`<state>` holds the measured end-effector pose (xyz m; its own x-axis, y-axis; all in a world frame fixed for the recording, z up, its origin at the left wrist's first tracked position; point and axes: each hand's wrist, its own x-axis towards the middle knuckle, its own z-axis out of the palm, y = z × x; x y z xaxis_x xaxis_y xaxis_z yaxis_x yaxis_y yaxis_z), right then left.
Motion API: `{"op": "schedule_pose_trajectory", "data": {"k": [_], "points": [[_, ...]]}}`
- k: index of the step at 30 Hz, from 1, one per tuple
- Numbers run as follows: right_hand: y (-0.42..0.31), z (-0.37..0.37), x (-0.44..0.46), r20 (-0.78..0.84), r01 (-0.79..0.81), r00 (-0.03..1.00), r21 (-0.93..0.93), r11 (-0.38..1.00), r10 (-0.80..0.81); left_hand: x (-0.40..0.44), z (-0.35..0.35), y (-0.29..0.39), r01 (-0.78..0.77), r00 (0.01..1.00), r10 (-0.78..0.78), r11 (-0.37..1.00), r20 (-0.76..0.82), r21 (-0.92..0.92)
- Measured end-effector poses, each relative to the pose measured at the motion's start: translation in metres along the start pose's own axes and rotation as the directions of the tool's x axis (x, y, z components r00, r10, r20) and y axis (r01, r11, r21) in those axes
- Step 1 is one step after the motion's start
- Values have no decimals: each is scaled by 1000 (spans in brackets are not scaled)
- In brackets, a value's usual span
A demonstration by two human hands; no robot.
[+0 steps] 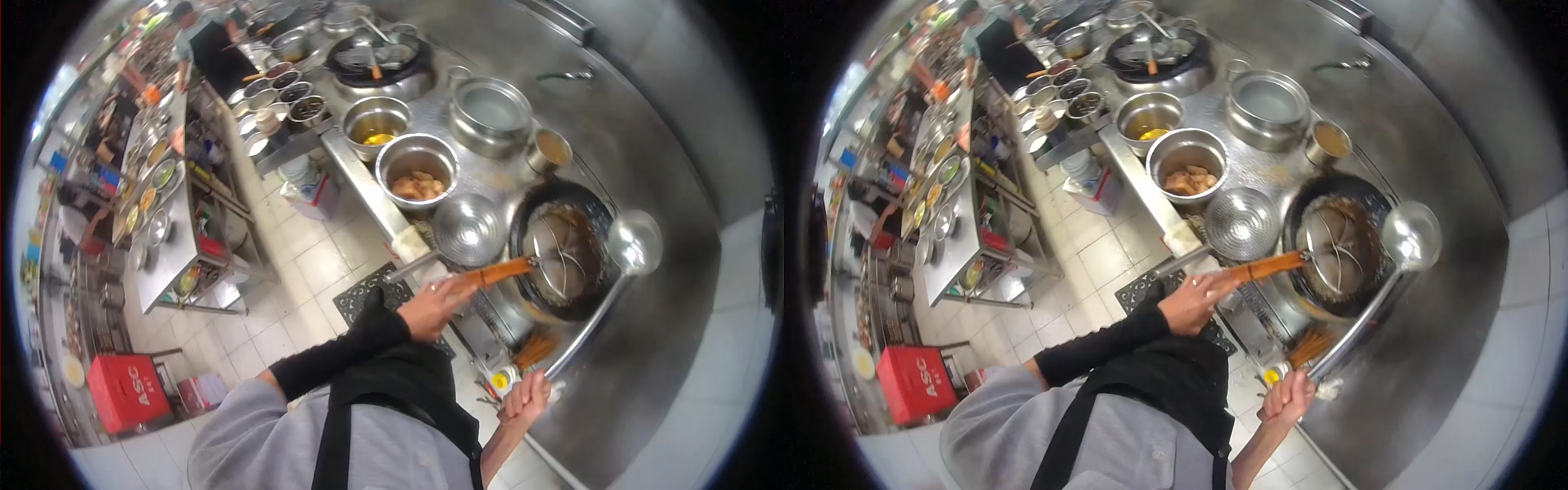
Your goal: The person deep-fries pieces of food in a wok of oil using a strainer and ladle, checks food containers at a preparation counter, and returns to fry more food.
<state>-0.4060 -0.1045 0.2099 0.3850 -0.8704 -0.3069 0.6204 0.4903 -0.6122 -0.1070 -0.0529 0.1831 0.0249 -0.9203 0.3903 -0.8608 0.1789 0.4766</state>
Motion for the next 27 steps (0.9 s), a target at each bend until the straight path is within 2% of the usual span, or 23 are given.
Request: {"op": "schedule_pose_trajectory", "data": {"k": [1, 2, 4, 6, 7, 8, 9, 12, 14, 19, 20, 22, 23, 25, 27], "points": [[2, -1, 15, 86, -61, 995, 97, 993, 52, -8, -9, 1, 1, 1000, 0, 996, 3, -91], [2, 17, 28, 169, -128, 981, 187, 974, 96, -20, -12, -2, 113, 983, -86, 979, 160, -169], [8, 31, 56, 340, -295, 928, 421, 858, 152, -53, -11, -18, 351, 863, -190, 892, 468, -285], [20, 60, 82, 490, -446, 859, 579, 683, 145, -95, 8, -51, 402, 833, -170, 840, 527, -364], [27, 77, 94, 559, -521, 819, 631, 576, 129, -101, -4, -59, 445, 757, -199, 855, 622, -267], [36, 95, 102, 568, -526, 813, 618, 585, 131, -105, -20, -65, 475, 669, -232, 864, 706, -166], [48, 109, 106, 577, -536, 804, 596, 598, 145, -111, -34, -74, 493, 568, -266, 868, 779, -62], [84, 158, 119, 608, -575, 770, 526, 627, 196, -152, -31, -119, 537, 705, -303, 818, 641, -204], [104, 194, 127, 598, -600, 756, 472, 646, 265, -166, -44, -149, 542, 733, -323, 809, 598, -227], [164, 279, 164, 573, -639, 713, 292, 712, 405, -188, -132, -225, 630, 698, -464, 760, 546, -159], [176, 298, 171, 581, -629, 696, 208, 749, 423, -195, -147, -243, 631, 700, -486, 765, 524, -133], [202, 337, 184, 435, -433, 793, -92, 897, 427, -210, -177, -274, 641, 716, -526, 756, 458, -133], [215, 361, 185, 357, -327, 845, -247, 912, 399, -218, -188, -286, 665, 686, -566, 742, 456, -80], [244, 420, 181, 251, -103, 930, -522, 847, 268, -235, -208, -309, 701, 623, -636, 712, 456, 36], [261, 454, 199, 313, -98, 889, -581, 808, 334, -254, -227, -326, 720, 643, -662, 694, 385, -10]]}}
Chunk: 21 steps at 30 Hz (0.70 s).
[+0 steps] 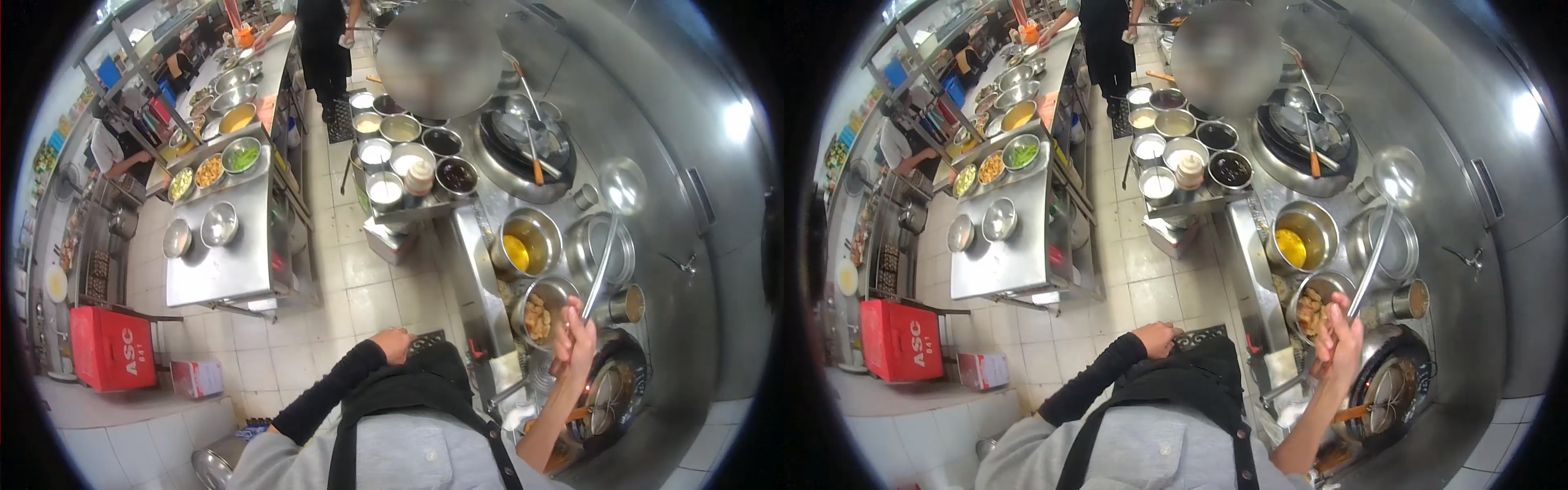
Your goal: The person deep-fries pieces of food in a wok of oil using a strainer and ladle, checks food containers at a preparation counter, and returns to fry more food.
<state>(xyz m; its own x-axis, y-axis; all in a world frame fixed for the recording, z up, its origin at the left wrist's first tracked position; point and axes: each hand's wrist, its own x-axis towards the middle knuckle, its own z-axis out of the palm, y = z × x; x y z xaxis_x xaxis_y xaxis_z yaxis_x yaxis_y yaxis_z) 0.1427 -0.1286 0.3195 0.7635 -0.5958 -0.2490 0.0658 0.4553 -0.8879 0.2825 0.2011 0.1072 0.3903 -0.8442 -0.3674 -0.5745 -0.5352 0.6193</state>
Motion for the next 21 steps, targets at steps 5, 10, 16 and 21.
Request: {"op": "schedule_pose_trajectory", "data": {"k": [5, 10, 16, 21], "points": [[-12, 72, 112, 105, 33, 994, -202, 979, -12, -23, -42, -30, 142, 989, -144, 988, -37, -63], [-27, 156, 265, 276, 55, 961, -300, 952, 31, -25, -30, -85, 286, 953, -304, 885, 10, -366], [-15, 260, 515, 350, 211, 937, -557, 803, -3, 2, -91, -116, 539, 781, -624, 673, 1, -507], [15, 347, 714, 363, 302, 932, -745, 595, -17, 36, -104, -148, 449, 807, -588, 671, -54, -590]]}}
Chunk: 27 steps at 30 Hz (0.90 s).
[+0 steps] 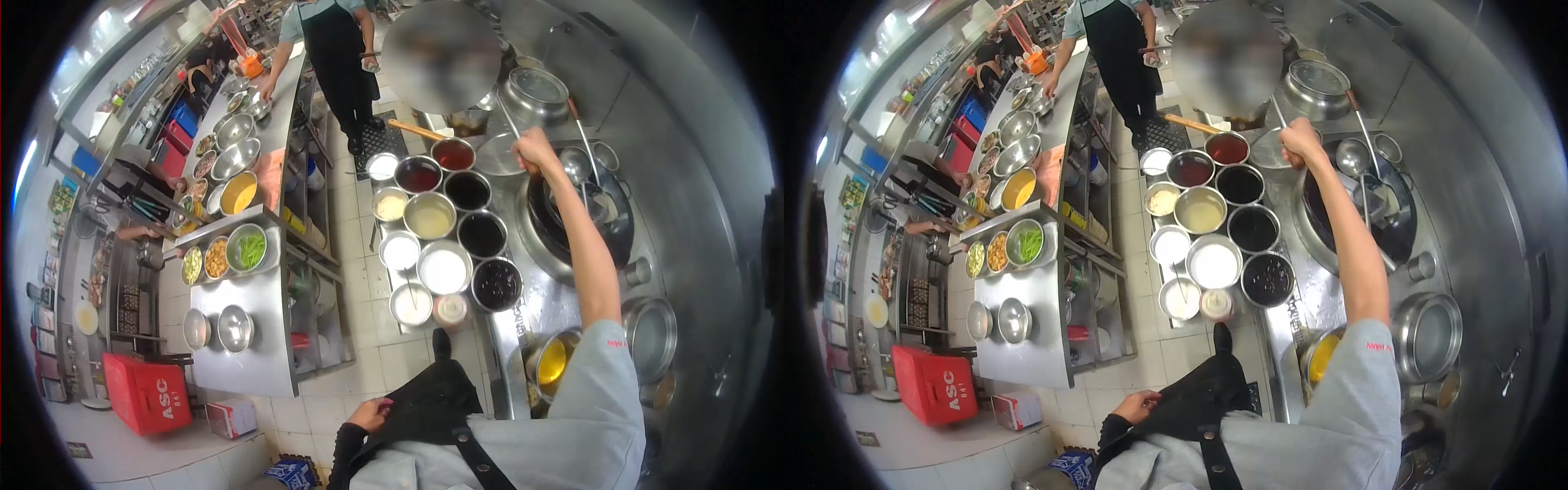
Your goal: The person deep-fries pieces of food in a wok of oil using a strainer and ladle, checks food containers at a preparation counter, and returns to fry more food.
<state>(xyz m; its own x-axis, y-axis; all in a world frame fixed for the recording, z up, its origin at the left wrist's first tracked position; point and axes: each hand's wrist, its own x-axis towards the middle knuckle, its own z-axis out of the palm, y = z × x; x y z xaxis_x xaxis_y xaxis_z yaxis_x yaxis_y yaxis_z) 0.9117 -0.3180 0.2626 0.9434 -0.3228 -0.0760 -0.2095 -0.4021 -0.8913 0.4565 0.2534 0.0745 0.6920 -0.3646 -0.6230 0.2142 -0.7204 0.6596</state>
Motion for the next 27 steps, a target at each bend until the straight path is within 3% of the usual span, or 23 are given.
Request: {"op": "schedule_pose_trajectory", "data": {"k": [3, 6, 8, 11, 14, 17, 18, 20, 22, 23, 24, 26, 27], "points": [[-9, 20, 89, -19, -34, 999, -159, 987, 31, 16, -12, 22, 194, 981, -194, 981, -8, 17], [-37, 31, 134, 10, -93, 995, -353, 931, 104, 29, -9, 13, 267, 962, -269, 963, -45, -42], [-25, 41, 177, 40, -108, 991, -361, 926, 131, 34, -9, 18, 314, 946, -319, 946, -57, -85], [-18, 55, 232, 58, -147, 980, -416, 898, 188, 44, -6, 10, 256, 963, -262, 962, -64, -98], [-14, 61, 268, 120, -180, 958, -459, 870, 261, 53, -9, 22, 339, 936, -349, 929, -48, -150], [-6, 67, 294, 136, -390, 901, -168, 905, 413, 58, -12, 27, 318, 940, -334, 933, -77, -166], [5, 68, 310, 239, -466, 861, 16, 885, 449, 60, -12, 27, 323, 937, -340, 930, -76, -177], [24, 67, 332, 449, -612, 773, 344, 712, 448, 64, -13, 28, 330, 935, -349, 923, -69, -196], [33, 66, 331, 436, -578, 814, 672, 464, 383, 67, -15, 31, 303, 945, -319, 937, -68, -176], [34, 65, 328, 418, -525, 837, 795, 303, 353, 69, -18, 32, 290, 950, -304, 943, -69, -164], [42, 59, 337, 539, -566, 766, 824, -30, 351, 72, -21, 32, 292, 950, -305, 944, -64, -155], [75, 64, 346, 490, -501, 862, 862, 72, 128, 75, -24, 31, 302, 949, -312, 943, -51, -140], [77, 61, 342, 500, -505, 861, 862, 39, 96, 75, -28, 36, 301, 949, -310, 944, -57, -135]]}}
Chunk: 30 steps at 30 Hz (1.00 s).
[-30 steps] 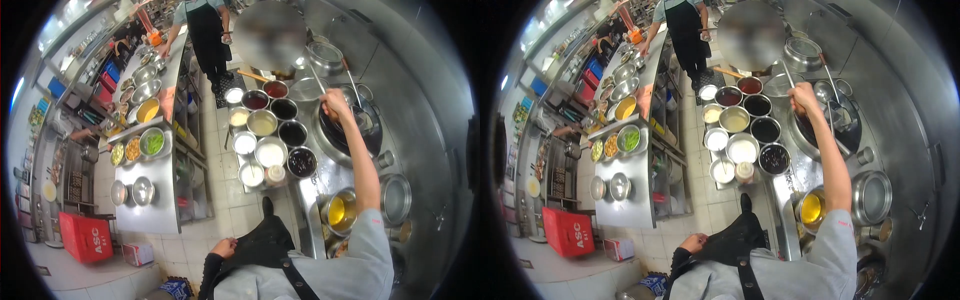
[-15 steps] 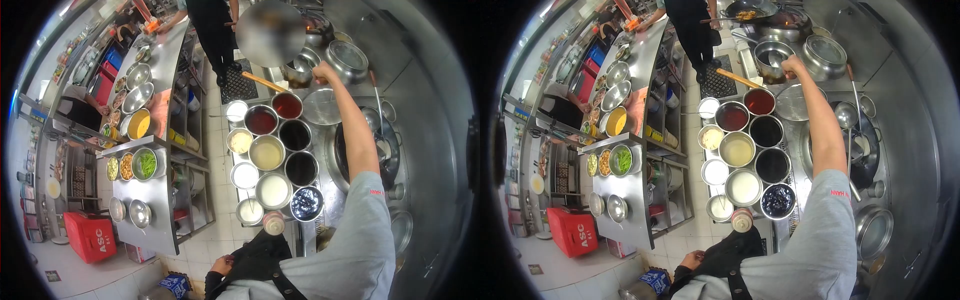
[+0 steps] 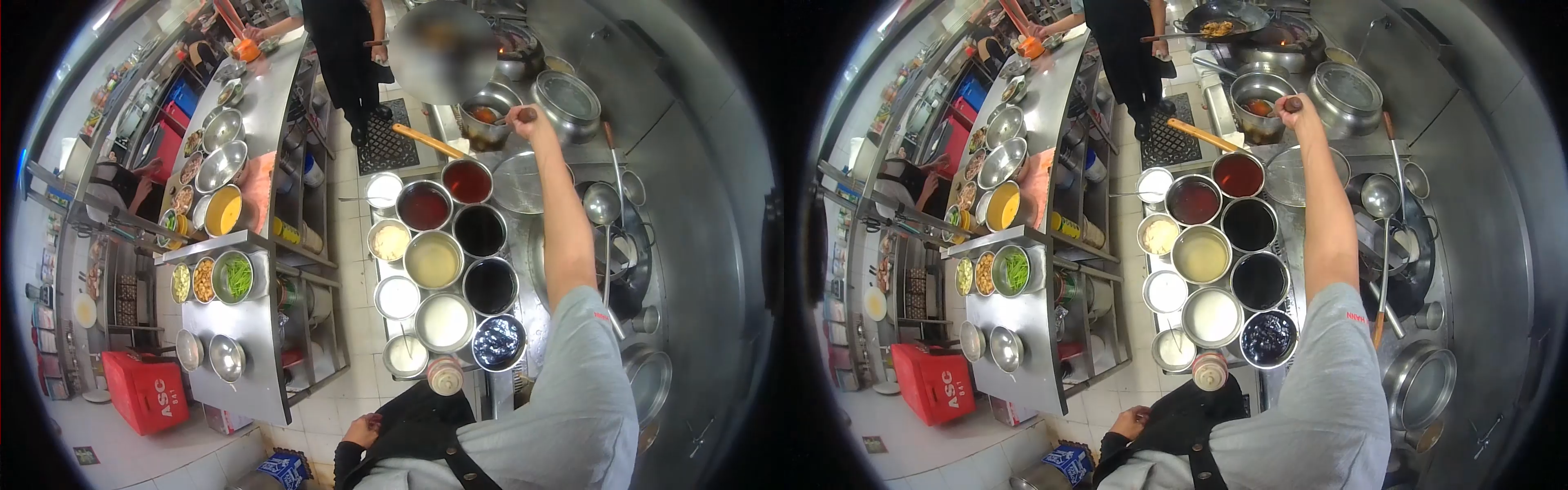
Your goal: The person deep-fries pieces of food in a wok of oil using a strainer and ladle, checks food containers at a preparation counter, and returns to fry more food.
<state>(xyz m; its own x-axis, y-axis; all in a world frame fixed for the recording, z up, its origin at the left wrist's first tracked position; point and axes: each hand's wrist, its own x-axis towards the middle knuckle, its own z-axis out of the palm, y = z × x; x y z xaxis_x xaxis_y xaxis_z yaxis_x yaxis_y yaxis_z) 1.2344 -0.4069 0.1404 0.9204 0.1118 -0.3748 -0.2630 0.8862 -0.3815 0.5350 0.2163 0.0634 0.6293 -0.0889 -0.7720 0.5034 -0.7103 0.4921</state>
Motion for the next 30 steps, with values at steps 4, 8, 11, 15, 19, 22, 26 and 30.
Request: {"op": "schedule_pose_trajectory", "data": {"k": [4, 8, 11, 15, 19, 22, 26, 30], "points": [[8, 25, -55, -27, -70, 997, 217, 974, 78, -2, -3, 1, 1, 1000, -1, 1000, 8, 32], [17, 49, -120, 85, -2, 996, 220, 975, -17, -1, -1, -7, -2, 999, 0, 999, 35, 44], [17, 56, -167, 130, 1, 991, 218, 976, -30, 4, 0, -29, -94, 995, 89, 987, 39, 131], [39, 61, -266, 79, 191, 977, 70, 979, -197, 3, 1, -49, -230, 972, 212, 943, 98, 239], [86, 55, -411, 113, 374, 914, 132, 918, -389, 6, 7, -95, -325, 942, 293, 919, 163, 222], [111, 27, -514, 87, 365, 919, 175, 914, -383, -1, 14, -116, -431, 898, 389, 872, 205, 232], [141, -12, -675, -31, 325, 944, 251, 912, -328, -29, 17, -125, -467, 858, 297, 791, 418, 396], [197, -39, -830, -168, 410, 911, 276, 869, -376, -99, 16, -93, -528, 800, 255, 731, 544, 434]]}}
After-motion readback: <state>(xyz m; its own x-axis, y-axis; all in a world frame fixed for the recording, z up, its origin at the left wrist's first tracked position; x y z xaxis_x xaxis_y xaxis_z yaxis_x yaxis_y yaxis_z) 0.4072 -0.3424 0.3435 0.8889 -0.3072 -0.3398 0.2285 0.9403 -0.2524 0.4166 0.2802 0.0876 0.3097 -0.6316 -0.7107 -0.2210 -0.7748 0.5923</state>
